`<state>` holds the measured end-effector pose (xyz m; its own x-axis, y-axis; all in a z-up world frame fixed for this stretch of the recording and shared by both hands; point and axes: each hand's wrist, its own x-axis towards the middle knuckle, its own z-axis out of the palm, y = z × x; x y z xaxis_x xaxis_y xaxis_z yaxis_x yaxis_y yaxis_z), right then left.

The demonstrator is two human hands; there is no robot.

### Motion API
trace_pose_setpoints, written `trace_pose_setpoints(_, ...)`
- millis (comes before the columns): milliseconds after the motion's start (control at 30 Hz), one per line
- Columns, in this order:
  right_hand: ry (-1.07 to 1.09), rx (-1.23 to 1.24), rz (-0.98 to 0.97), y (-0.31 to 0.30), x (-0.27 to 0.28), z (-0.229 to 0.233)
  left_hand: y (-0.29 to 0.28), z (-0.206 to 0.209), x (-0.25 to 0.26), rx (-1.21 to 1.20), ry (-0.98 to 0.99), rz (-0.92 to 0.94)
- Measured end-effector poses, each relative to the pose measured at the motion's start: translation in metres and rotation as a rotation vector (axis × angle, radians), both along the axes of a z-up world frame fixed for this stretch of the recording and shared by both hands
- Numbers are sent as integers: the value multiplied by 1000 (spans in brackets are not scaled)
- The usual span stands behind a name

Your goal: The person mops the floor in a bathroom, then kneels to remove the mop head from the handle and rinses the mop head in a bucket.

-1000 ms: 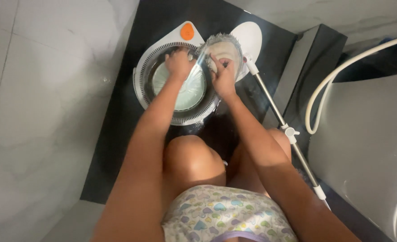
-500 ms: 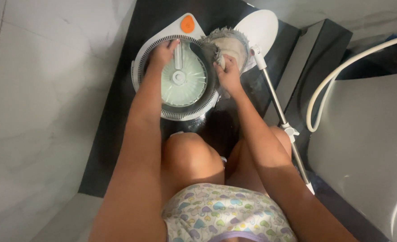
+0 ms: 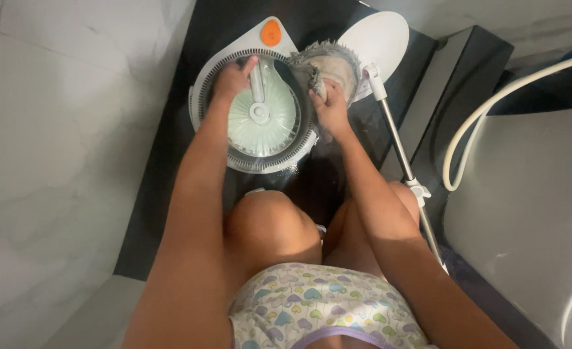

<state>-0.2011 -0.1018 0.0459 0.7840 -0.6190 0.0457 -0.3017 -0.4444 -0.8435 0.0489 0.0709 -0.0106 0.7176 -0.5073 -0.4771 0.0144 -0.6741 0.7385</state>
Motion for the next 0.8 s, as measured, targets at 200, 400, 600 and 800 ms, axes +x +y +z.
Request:
trace_pose_setpoints(200, -12, 13, 10, 1, -2, 0, 33, -45, 3, -229, 134, 114)
trace_pose_setpoints(400, -42, -16, -24, 12, 6, 9, 86, -85, -55, -231, -419, 104)
trace_pose_setpoints(600, 17, -158, -16, 33, 12, 44, 98, -78, -86, -445, 265, 660)
trace_pose_setpoints(800, -14, -155, 5, 30, 18, 38, 60, 9, -55, -114, 31, 513)
